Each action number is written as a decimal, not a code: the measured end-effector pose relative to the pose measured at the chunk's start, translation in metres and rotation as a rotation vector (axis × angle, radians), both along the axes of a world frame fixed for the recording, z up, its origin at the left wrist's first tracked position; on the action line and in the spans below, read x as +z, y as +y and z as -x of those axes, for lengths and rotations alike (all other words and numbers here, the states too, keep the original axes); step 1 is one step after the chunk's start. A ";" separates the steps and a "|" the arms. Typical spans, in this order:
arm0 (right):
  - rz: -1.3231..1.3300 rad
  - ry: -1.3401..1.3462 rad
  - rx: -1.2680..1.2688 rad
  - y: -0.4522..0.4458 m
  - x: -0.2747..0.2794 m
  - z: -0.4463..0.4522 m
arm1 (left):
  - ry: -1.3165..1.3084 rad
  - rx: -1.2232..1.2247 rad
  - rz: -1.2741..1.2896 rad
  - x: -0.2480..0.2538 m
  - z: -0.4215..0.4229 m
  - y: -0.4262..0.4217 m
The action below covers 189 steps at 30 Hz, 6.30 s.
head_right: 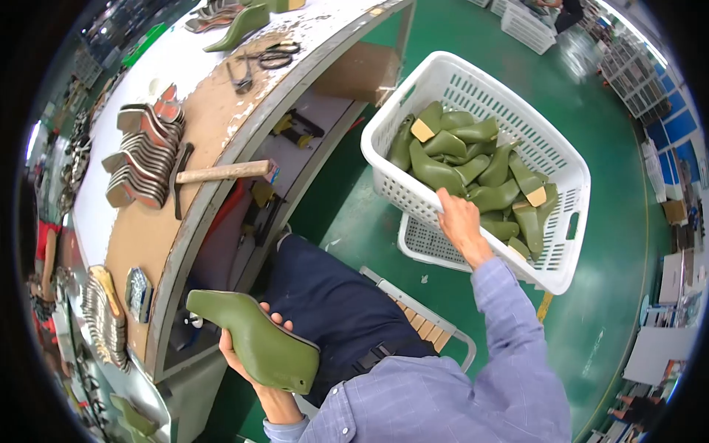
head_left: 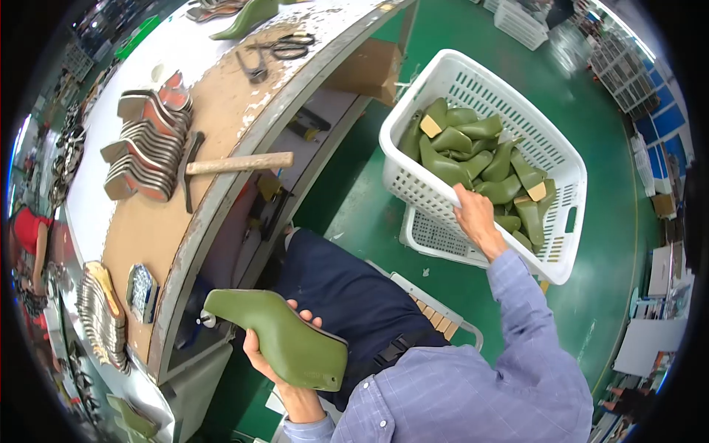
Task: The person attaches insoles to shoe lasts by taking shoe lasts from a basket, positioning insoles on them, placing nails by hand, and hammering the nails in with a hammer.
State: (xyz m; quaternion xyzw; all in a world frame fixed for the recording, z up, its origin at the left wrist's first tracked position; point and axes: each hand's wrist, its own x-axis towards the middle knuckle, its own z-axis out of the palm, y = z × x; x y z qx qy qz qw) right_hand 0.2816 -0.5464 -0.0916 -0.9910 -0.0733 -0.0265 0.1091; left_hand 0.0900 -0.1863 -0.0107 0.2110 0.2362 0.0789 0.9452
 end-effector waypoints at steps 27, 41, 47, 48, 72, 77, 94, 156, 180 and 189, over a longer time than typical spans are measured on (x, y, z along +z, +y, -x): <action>-0.485 -0.082 1.539 0.450 0.084 0.072 | 0.221 0.871 -0.763 -0.011 0.107 0.192; -0.442 -0.028 1.527 0.449 0.095 0.073 | 0.702 -0.116 -2.095 0.030 -0.044 0.331; -0.461 -0.089 1.522 0.451 0.090 0.074 | 0.587 0.023 -2.034 0.038 -0.036 0.327; -0.458 -0.096 1.520 0.451 0.090 0.074 | 0.587 0.018 -2.035 0.043 -0.035 0.321; -0.505 0.010 0.858 0.320 0.097 -0.062 | 0.674 -0.219 -1.726 0.072 0.006 0.183; -0.833 0.423 0.692 0.292 0.118 -0.005 | 0.632 -0.238 -1.819 0.069 0.008 0.184; -0.598 0.176 1.257 0.311 0.167 0.041 | 0.627 -0.347 -1.880 0.082 0.008 0.182; -0.490 -0.147 0.754 0.303 0.083 -0.111 | 0.548 0.008 -1.831 0.142 0.067 0.231; -0.037 -0.334 0.606 0.342 0.065 -0.182 | 1.833 1.404 -1.353 -0.023 0.363 0.508; -0.288 -0.464 0.387 0.245 0.101 -0.133 | 0.939 0.268 -2.207 -0.100 0.268 0.640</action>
